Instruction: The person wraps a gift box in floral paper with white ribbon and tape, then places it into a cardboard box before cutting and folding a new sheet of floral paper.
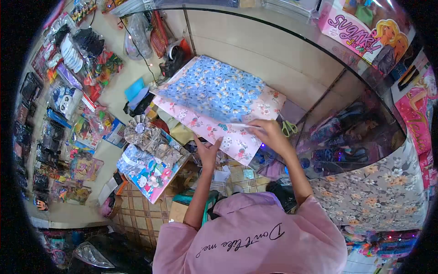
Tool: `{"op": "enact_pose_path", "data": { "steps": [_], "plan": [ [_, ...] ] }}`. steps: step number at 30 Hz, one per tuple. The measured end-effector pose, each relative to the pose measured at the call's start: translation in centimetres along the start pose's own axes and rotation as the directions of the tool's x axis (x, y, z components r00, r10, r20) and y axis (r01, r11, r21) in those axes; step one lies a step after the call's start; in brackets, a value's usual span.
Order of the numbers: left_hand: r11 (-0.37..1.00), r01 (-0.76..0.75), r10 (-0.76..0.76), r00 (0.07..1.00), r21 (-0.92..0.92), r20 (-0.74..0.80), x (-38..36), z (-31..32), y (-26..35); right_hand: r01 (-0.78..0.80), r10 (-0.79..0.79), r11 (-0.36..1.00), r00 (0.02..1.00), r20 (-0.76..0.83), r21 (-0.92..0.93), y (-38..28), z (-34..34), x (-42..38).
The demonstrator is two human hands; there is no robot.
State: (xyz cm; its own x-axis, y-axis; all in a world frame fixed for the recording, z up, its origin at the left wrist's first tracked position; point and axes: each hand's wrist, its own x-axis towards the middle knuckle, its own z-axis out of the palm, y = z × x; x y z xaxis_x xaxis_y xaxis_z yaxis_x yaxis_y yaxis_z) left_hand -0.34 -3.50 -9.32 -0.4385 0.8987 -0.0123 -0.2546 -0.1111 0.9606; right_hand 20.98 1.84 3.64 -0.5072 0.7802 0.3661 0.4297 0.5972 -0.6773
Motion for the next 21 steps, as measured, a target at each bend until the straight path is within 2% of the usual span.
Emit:
{"op": "enact_pose_path", "data": {
  "steps": [2, 3, 5, 8, 12, 15, 18, 21],
  "plan": [
    [0.986, -0.013, 0.007, 0.999, 0.164, 0.035, 1.0, -1.4, -1.4, 0.01, -0.004, 0.998, 0.995, 0.103, -0.058, 0.8, 0.9, -0.5],
    [0.981, -0.019, 0.011, 0.999, 0.193, 0.046, 0.9, -1.5, -0.7, 0.031, -0.027, 0.999, 0.994, 0.106, -0.039, 0.5, 0.9, -0.6],
    [0.968, -0.035, 0.019, 0.998, 0.249, 0.068, 0.7, -1.3, 1.5, 0.044, -0.044, 0.999, 0.999, 0.028, -0.02, 1.2, 1.3, -0.8],
    [0.92, -0.217, 0.197, 0.976, 0.325, 0.095, 1.3, -2.7, 1.2, -0.015, 0.016, 1.0, 0.999, -0.035, 0.018, 1.7, 1.0, -1.0],
    [0.999, 0.032, -0.031, 0.999, 0.044, -0.022, 1.2, -3.2, 3.1, -0.023, 0.027, 0.999, 0.992, -0.12, 0.041, 1.7, 0.4, -0.6],
    [0.979, -0.005, 0.002, 1.0, 0.202, 0.016, 1.6, -5.0, 2.1, -0.009, 0.004, 0.999, 0.986, -0.166, -0.031, 1.4, -0.2, -0.3],
    [0.982, 0.018, -0.016, 1.0, 0.189, -0.01, 1.7, -6.2, 1.7, -0.003, -0.013, 0.997, 0.974, -0.225, -0.071, 1.8, -0.7, -0.2],
    [0.956, -0.06, 0.071, 0.997, 0.287, -0.026, 1.9, -7.8, 2.2, -0.01, 0.0, 0.999, 0.958, -0.288, -0.033, 1.5, -1.4, 0.2]
  ]
}}
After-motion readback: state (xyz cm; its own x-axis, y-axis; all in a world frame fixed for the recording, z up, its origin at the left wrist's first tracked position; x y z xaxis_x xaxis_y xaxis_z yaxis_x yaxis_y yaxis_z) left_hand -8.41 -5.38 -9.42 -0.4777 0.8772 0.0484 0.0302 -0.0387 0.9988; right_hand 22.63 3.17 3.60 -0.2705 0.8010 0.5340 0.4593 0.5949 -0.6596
